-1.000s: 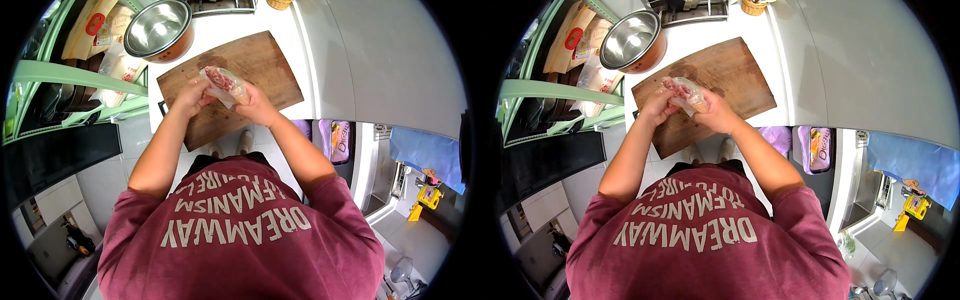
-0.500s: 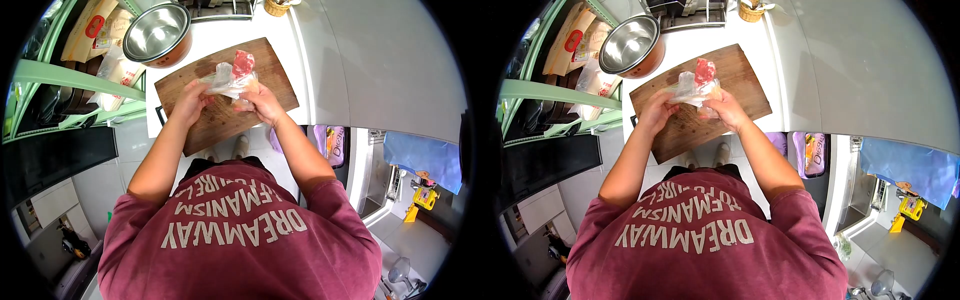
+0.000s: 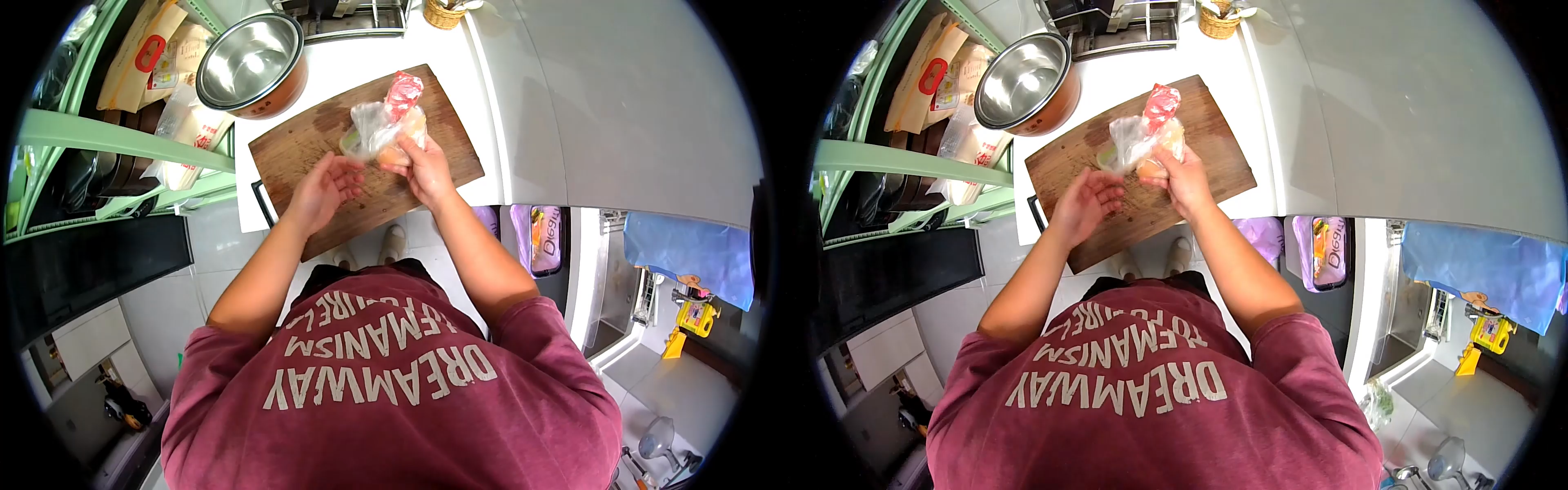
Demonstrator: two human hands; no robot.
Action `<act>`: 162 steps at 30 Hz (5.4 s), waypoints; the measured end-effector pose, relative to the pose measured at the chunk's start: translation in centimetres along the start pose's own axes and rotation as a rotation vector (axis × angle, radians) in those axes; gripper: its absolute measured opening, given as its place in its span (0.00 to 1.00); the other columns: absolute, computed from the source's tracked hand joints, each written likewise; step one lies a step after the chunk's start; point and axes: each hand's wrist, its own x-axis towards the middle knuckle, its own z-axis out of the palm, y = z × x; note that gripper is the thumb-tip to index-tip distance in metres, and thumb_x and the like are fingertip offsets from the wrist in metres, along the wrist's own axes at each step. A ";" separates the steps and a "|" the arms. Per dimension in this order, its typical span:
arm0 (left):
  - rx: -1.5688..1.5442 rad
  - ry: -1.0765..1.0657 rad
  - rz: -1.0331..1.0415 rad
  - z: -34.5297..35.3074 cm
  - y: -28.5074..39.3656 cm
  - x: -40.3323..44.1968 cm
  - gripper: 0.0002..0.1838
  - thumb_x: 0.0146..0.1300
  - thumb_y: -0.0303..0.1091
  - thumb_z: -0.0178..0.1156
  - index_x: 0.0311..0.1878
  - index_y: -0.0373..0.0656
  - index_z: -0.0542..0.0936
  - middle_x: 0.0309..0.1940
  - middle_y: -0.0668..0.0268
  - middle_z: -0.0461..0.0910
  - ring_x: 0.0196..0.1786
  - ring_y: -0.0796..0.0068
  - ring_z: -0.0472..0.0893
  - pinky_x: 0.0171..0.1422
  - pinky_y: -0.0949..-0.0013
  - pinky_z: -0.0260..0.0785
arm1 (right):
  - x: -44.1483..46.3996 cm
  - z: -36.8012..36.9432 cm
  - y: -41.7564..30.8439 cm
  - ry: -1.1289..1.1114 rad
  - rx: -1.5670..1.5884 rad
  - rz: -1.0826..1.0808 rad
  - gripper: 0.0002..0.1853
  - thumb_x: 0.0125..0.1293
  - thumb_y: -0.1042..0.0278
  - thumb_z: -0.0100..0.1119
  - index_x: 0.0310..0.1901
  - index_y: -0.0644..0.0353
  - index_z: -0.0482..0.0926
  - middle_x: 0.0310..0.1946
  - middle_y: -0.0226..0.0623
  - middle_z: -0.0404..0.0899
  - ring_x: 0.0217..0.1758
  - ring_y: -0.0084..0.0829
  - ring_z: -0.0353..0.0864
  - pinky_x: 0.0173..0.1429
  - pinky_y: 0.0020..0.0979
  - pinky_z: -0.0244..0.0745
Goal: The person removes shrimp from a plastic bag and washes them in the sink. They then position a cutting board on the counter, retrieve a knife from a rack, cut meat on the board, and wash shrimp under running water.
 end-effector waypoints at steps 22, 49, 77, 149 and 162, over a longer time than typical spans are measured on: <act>0.146 0.054 0.435 2.0 1.0 0.8 0.16 0.65 0.30 0.59 0.56 0.44 0.72 0.46 0.67 0.78 0.45 0.76 0.78 0.49 0.72 0.73 | -0.8 2.1 -2.1 -0.103 -0.625 -0.343 0.06 0.66 0.71 0.59 0.35 0.64 0.81 0.25 0.27 0.78 0.28 0.17 0.73 0.36 0.21 0.69; -0.011 -0.009 0.367 -1.5 0.1 2.1 0.15 0.66 0.29 0.57 0.55 0.45 0.73 0.50 0.67 0.78 0.54 0.72 0.76 0.57 0.68 0.70 | -1.6 2.9 -0.4 -0.136 -0.875 -0.224 0.06 0.58 0.72 0.67 0.35 0.62 0.81 0.23 0.26 0.78 0.27 0.15 0.71 0.34 0.23 0.71; 0.410 0.200 -0.163 -5.9 2.7 0.8 0.22 0.66 0.55 0.51 0.48 0.46 0.77 0.37 0.66 0.80 0.38 0.73 0.80 0.35 0.68 0.74 | 1.9 -0.2 -4.1 -0.473 -1.219 -0.213 0.13 0.52 0.58 0.73 0.38 0.52 0.85 0.29 0.27 0.81 0.40 0.23 0.78 0.50 0.34 0.68; 1.922 0.124 0.619 -5.0 -0.4 2.5 0.17 0.60 0.35 0.58 0.53 0.46 0.79 0.59 0.60 0.73 0.58 0.55 0.74 0.62 0.57 0.64 | -0.9 -5.0 2.6 -0.051 -1.928 -0.501 0.31 0.56 0.65 0.60 0.65 0.42 0.69 0.67 0.43 0.59 0.74 0.47 0.50 0.74 0.58 0.41; 1.419 -0.633 1.013 13.1 -7.6 1.3 0.12 0.57 0.27 0.60 0.45 0.42 0.79 0.49 0.57 0.76 0.53 0.55 0.75 0.57 0.60 0.68 | -20.8 -14.3 -1.2 0.738 -0.326 -0.434 0.20 0.65 0.71 0.58 0.59 0.59 0.74 0.46 0.32 0.78 0.48 0.20 0.76 0.52 0.22 0.72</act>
